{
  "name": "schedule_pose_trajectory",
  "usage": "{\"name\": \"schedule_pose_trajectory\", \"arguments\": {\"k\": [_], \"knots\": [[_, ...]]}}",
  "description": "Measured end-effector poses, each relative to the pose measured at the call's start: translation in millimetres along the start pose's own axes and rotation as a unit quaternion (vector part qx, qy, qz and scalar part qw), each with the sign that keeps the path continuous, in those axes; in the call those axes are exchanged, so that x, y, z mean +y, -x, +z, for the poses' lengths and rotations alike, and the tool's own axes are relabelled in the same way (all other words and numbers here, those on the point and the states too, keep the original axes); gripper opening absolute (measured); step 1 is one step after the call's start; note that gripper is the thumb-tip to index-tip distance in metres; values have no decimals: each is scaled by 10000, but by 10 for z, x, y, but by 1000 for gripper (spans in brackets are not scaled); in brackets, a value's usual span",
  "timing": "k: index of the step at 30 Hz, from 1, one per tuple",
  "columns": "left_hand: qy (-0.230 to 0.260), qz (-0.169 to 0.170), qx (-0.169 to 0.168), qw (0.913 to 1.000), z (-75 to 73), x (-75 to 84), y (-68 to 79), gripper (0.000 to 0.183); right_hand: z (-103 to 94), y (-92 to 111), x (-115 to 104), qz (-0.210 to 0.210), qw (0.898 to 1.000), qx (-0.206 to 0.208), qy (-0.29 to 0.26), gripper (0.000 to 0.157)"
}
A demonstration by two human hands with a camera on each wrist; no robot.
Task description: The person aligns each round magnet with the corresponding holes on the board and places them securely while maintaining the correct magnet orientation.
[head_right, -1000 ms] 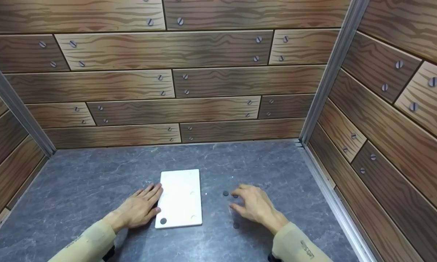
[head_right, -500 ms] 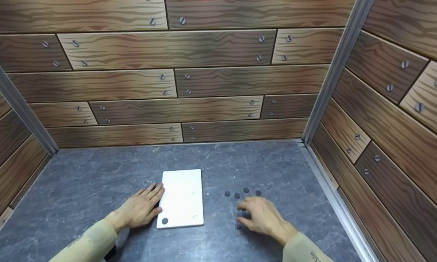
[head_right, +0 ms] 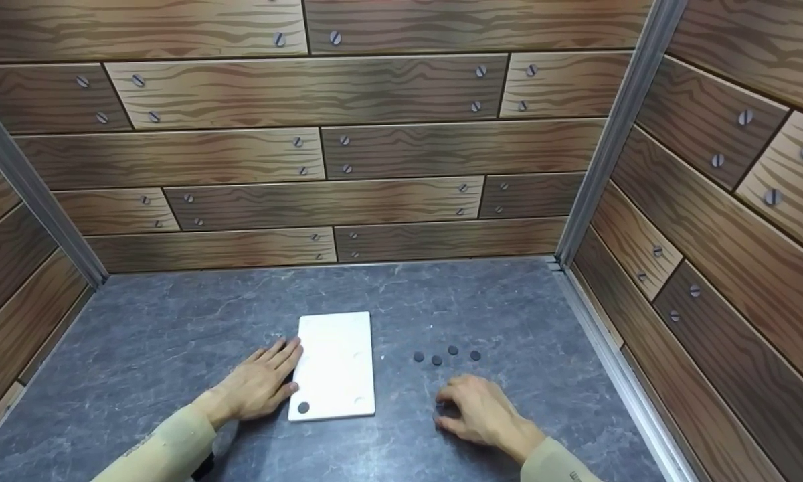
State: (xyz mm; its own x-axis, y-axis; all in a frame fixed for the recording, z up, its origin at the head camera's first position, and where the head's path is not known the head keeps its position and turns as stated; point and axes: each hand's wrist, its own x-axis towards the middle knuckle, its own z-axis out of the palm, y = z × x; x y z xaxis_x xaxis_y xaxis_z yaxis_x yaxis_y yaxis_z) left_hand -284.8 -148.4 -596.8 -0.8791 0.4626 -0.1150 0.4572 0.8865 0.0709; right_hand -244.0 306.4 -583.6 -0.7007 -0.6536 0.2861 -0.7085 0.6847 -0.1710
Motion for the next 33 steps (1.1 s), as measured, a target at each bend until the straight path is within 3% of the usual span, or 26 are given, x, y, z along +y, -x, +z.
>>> {"name": "schedule_pose_trajectory", "arguments": {"k": [17,28,33], "knots": [[-75,62,49,9999,0,-7,-1,73,15,-19,8,206,9978,-433,-449,18],[27,130,132,9998,-19,-23,2,72,35,-43,19,120,9985,-262,-476,13],[-25,26,-49,10000,-24,0,-17,73,69,-33,24,26,9990,-82,-430,10]]}}
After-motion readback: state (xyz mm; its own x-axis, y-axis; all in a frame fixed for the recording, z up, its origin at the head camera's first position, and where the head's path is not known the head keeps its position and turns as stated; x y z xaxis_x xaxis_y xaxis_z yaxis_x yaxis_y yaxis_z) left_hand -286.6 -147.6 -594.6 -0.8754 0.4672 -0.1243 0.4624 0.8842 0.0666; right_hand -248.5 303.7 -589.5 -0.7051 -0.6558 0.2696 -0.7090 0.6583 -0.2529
